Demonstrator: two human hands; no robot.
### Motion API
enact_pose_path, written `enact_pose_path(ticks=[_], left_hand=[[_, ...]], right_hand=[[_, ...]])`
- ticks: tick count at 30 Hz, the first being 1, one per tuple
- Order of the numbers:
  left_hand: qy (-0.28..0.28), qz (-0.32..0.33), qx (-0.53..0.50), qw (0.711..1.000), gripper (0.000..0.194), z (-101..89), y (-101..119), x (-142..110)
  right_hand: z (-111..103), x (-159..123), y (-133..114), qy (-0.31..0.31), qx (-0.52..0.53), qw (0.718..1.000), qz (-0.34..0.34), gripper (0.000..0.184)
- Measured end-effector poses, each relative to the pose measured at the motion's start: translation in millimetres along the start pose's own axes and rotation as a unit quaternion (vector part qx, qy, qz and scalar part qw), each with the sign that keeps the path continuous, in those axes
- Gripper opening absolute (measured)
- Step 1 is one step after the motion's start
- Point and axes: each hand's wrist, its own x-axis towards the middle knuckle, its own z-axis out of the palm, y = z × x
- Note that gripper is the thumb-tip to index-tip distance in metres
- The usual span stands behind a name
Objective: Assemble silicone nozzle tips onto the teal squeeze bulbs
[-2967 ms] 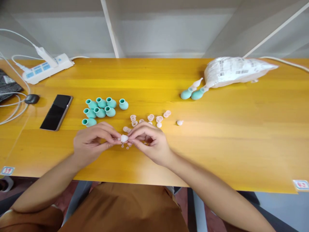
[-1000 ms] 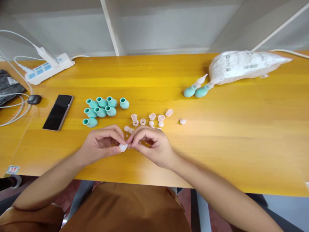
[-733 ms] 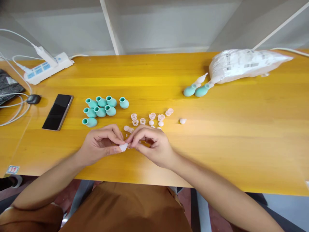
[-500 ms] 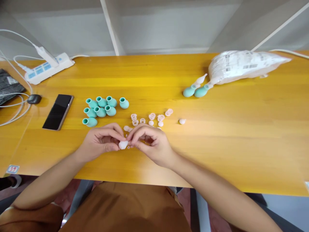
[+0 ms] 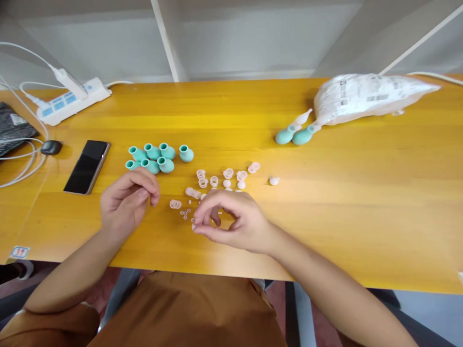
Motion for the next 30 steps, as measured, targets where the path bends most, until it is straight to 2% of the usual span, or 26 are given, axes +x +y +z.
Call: enact_pose_path(ticks=[2,4,7,9,11,14,18,21,23,25,27,28,30], left_hand=[[-0.002,0.036,0.087,0.996,0.015,-1.4,4,2],[-0.027,0.074,0.196,0.977,0.014,-0.3,8,5],[-0.104,0.109,0.346,0.926,0.019,3.1,12,9],[-0.169,0.093,0.408,0.893,0.026,4.6,11,8],[-0.220,0.063,0.439,0.869,0.035,4.7,10,7],[-0.260,0.040,0.450,0.853,0.042,2.8,7,4],[-0.274,0.033,0.458,0.845,0.033,-0.6,1,3],[-0.286,0.033,0.462,0.839,0.013,-2.0,-3,4],[-0.284,0.033,0.459,0.841,0.003,-2.0,-3,5],[-0.266,0.033,0.451,0.852,0.004,-1.3,-2,5],[-0.236,0.038,0.438,0.867,0.004,-0.2,1,5],[-0.220,0.044,0.429,0.875,0.004,0.4,3,5],[-0.190,0.062,0.411,0.889,0.008,1.6,6,6]], right_hand=[[4,-2,2,-0.072,-0.055,0.996,-0.021,0.014],[9,-4,5,-0.142,-0.099,0.984,-0.035,0.011],[13,-5,12,-0.208,-0.188,0.958,-0.058,0.009],[14,-6,16,-0.230,-0.236,0.942,-0.069,0.012],[13,-6,18,-0.241,-0.252,0.934,-0.073,0.012],[10,-6,18,-0.256,-0.269,0.925,-0.076,0.013],[8,-5,15,-0.280,-0.298,0.909,-0.088,0.016],[3,-4,11,-0.240,-0.272,0.927,-0.094,0.010],[-4,-3,6,-0.158,-0.239,0.952,-0.111,0.006],[-15,-1,1,-0.059,-0.244,0.960,-0.122,0.003],[-27,1,-3,0.005,-0.307,0.944,-0.119,0.015],[-31,2,-3,0.014,-0.347,0.930,-0.121,0.021],[-37,3,-1,-0.004,-0.418,0.899,-0.132,0.025]])
